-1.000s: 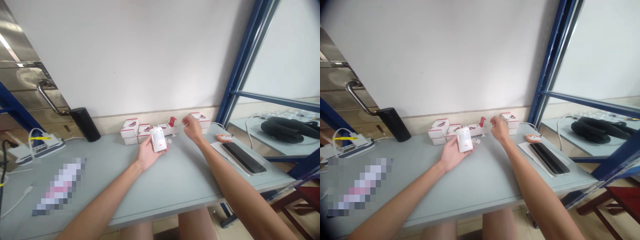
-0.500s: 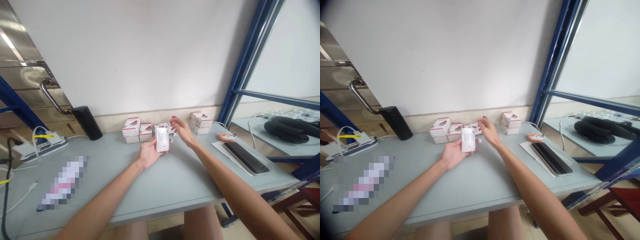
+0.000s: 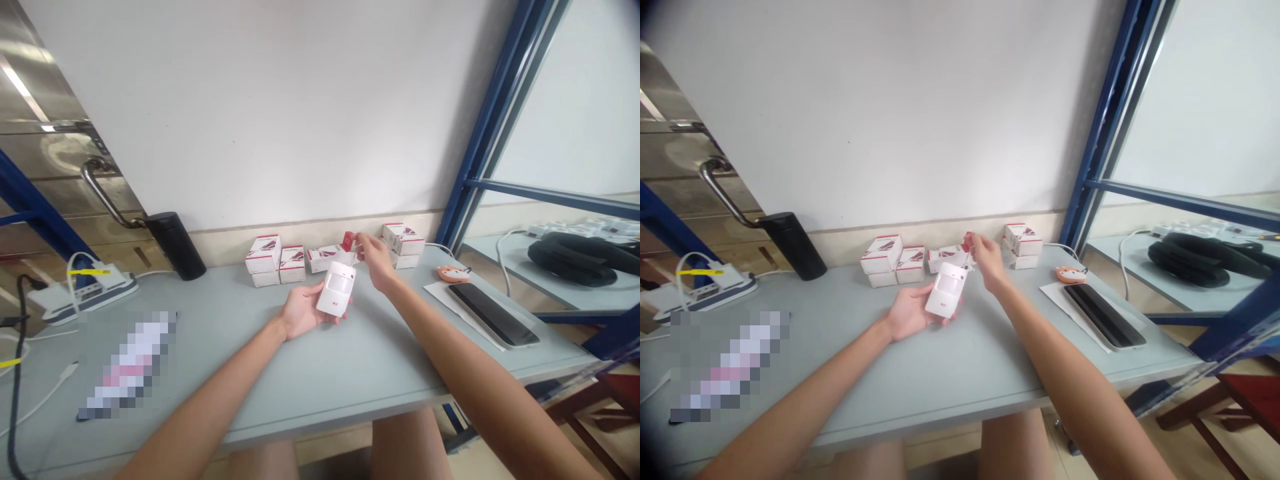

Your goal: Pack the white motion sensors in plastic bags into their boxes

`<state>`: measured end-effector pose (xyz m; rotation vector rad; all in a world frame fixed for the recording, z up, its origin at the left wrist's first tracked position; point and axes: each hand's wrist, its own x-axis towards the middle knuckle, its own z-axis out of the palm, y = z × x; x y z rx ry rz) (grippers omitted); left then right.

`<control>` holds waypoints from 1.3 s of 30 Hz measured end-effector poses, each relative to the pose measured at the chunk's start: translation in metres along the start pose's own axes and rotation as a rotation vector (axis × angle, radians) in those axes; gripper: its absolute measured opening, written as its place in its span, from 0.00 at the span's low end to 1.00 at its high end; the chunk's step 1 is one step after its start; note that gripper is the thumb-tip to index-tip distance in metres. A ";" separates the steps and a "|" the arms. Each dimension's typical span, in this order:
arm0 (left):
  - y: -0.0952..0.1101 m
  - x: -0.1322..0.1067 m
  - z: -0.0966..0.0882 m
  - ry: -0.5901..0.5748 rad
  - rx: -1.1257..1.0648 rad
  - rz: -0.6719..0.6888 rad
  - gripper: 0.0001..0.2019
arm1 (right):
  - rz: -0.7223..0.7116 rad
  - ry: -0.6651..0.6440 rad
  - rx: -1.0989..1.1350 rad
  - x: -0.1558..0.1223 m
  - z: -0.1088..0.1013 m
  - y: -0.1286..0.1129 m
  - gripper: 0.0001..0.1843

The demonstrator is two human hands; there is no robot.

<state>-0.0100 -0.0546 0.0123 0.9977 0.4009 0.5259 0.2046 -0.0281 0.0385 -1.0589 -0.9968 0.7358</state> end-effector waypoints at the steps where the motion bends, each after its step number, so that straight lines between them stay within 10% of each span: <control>1: 0.001 0.000 -0.001 -0.029 0.000 -0.039 0.24 | -0.014 0.058 0.032 0.007 -0.006 0.000 0.16; 9: 0.012 -0.003 -0.004 -0.140 -0.024 -0.201 0.23 | -0.105 0.286 0.150 0.043 -0.048 -0.007 0.16; 39: 0.006 -0.001 -0.024 -0.149 -0.036 -0.199 0.26 | -0.300 0.391 -0.160 0.038 -0.042 0.011 0.21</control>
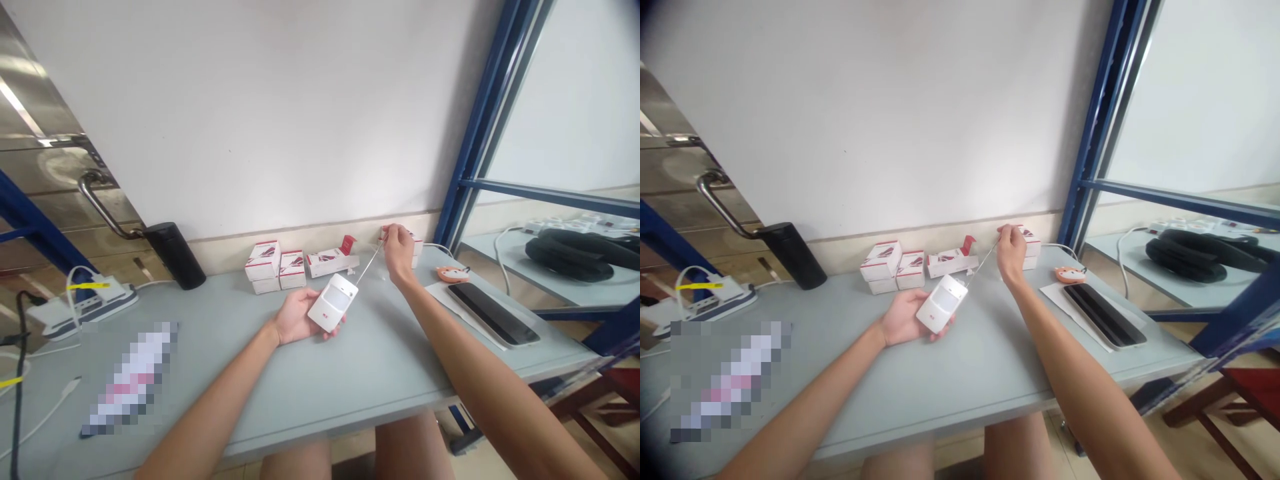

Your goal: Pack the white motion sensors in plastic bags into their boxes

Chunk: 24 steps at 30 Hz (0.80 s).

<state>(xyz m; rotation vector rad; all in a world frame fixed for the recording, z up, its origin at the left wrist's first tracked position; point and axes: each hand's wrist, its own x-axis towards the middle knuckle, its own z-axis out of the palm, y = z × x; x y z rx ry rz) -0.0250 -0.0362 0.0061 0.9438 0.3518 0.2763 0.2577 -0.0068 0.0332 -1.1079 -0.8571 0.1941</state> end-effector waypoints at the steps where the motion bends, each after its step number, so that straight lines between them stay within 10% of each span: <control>1: 0.000 0.000 0.000 -0.003 0.002 0.006 0.26 | 0.003 -0.002 -0.002 0.000 0.000 0.000 0.20; 24: -0.001 -0.001 0.003 0.019 0.009 0.031 0.25 | -0.034 0.002 -0.079 -0.002 -0.003 0.000 0.17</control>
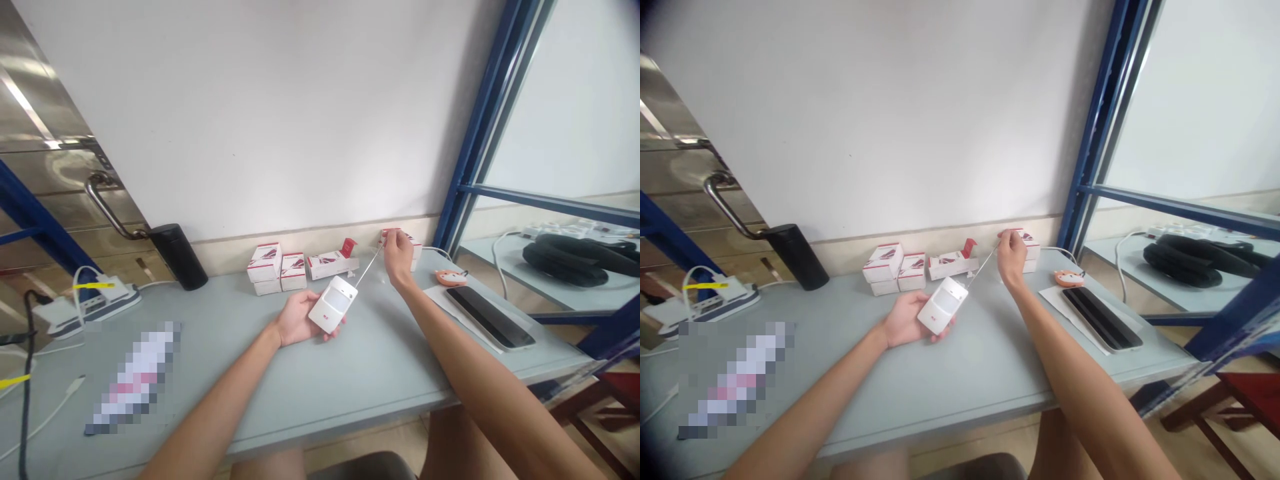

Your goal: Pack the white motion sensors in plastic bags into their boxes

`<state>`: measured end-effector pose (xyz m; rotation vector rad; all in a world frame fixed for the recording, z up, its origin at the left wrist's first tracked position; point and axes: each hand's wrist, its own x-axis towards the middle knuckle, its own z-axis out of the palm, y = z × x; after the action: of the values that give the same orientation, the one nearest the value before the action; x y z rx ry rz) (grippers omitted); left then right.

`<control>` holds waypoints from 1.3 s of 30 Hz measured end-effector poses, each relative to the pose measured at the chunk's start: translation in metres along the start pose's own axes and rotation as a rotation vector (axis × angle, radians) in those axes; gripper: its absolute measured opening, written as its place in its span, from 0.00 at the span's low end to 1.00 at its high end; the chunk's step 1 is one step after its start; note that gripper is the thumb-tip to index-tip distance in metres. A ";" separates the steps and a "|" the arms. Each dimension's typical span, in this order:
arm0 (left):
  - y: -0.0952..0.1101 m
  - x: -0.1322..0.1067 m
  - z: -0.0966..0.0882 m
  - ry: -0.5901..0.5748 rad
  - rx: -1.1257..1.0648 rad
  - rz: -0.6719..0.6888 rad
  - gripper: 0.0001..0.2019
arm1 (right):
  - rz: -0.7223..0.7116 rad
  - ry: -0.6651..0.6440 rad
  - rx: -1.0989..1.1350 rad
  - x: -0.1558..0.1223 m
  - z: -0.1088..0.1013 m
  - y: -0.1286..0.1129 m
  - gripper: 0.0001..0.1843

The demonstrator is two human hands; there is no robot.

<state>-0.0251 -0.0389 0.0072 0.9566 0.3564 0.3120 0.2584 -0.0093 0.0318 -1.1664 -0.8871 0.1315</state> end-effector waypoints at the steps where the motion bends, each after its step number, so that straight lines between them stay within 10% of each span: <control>1: 0.000 0.000 0.000 0.000 -0.002 0.000 0.25 | 0.001 -0.003 -0.002 0.000 0.000 0.001 0.17; 39: 0.000 0.000 -0.001 -0.010 0.007 0.003 0.24 | -0.011 -0.005 -0.004 0.001 -0.001 -0.003 0.18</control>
<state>-0.0254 -0.0381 0.0063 0.9657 0.3473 0.3090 0.2583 -0.0105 0.0342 -1.1646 -0.8990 0.1240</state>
